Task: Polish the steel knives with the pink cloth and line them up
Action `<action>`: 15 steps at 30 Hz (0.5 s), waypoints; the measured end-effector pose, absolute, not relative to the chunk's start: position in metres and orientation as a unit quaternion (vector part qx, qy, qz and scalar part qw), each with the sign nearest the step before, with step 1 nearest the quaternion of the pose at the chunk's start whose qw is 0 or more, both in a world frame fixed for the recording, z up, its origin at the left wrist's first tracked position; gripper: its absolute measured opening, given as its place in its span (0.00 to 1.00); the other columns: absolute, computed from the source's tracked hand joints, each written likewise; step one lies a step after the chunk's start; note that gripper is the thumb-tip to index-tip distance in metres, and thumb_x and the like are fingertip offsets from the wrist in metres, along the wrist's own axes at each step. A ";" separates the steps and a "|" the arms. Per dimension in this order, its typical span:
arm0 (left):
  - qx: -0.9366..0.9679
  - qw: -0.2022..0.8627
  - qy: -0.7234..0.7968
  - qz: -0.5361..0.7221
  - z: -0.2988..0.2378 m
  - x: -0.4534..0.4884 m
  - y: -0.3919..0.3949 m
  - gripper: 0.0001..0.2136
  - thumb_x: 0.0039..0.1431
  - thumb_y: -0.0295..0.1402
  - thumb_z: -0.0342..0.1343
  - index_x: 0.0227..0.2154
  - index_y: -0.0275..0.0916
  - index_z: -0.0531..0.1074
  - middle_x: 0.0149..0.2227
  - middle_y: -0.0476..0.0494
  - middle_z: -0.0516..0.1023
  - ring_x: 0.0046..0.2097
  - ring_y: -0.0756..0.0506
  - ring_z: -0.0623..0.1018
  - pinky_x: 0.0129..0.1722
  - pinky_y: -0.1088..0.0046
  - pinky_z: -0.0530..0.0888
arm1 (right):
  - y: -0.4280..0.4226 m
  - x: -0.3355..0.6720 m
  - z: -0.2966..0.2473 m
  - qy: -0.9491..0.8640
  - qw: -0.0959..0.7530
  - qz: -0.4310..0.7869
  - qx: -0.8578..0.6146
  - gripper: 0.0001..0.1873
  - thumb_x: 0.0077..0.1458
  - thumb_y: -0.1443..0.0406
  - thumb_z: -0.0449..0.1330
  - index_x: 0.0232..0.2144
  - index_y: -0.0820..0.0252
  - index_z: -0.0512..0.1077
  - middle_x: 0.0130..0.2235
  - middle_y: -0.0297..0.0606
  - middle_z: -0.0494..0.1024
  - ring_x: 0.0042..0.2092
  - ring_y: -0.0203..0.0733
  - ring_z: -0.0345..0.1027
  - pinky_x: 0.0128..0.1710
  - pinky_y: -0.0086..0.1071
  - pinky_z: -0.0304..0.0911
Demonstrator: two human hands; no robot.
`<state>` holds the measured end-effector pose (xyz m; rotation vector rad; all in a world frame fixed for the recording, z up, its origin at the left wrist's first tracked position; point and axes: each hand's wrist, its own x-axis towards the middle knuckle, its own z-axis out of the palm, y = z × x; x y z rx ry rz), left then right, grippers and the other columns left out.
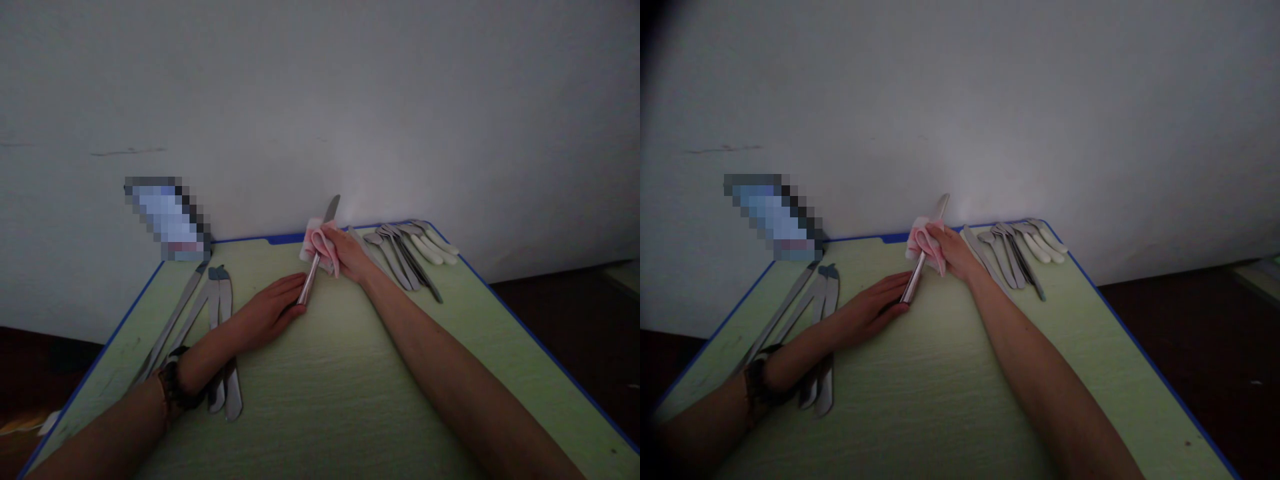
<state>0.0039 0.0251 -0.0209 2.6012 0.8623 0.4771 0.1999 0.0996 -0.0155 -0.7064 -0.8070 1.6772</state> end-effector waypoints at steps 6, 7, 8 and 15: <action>0.920 0.170 0.304 0.180 -0.022 0.004 0.025 0.18 0.66 0.34 0.46 0.56 0.36 0.65 0.59 0.35 0.68 0.62 0.40 0.64 0.62 0.56 0.63 | 0.096 0.201 -0.019 -0.374 0.529 0.697 -0.308 0.10 0.49 0.60 0.63 0.25 0.62 0.71 0.24 0.29 0.73 0.26 0.31 0.66 0.33 0.27 0.67; 0.921 0.168 0.303 0.179 -0.021 0.005 0.025 0.18 0.66 0.34 0.46 0.56 0.36 0.66 0.59 0.34 0.68 0.62 0.39 0.64 0.62 0.56 0.63 | 0.097 0.201 -0.019 -0.371 0.533 0.694 -0.312 0.10 0.49 0.60 0.64 0.26 0.62 0.71 0.24 0.29 0.73 0.26 0.30 0.66 0.33 0.26 0.67; 0.922 0.166 0.301 0.178 -0.021 0.005 0.025 0.18 0.66 0.34 0.46 0.56 0.35 0.66 0.59 0.34 0.68 0.62 0.39 0.64 0.62 0.56 0.63 | 0.097 0.201 -0.019 -0.367 0.536 0.693 -0.313 0.10 0.49 0.60 0.64 0.26 0.62 0.71 0.24 0.29 0.73 0.26 0.30 0.66 0.32 0.26 0.66; 0.925 0.175 0.277 0.191 -0.016 0.006 0.025 0.17 0.65 0.31 0.47 0.56 0.37 0.66 0.57 0.36 0.70 0.62 0.40 0.64 0.62 0.56 0.63 | 0.098 0.201 -0.016 -0.350 0.519 0.728 -0.278 0.14 0.47 0.57 0.66 0.26 0.62 0.71 0.26 0.34 0.75 0.27 0.33 0.68 0.29 0.27 0.67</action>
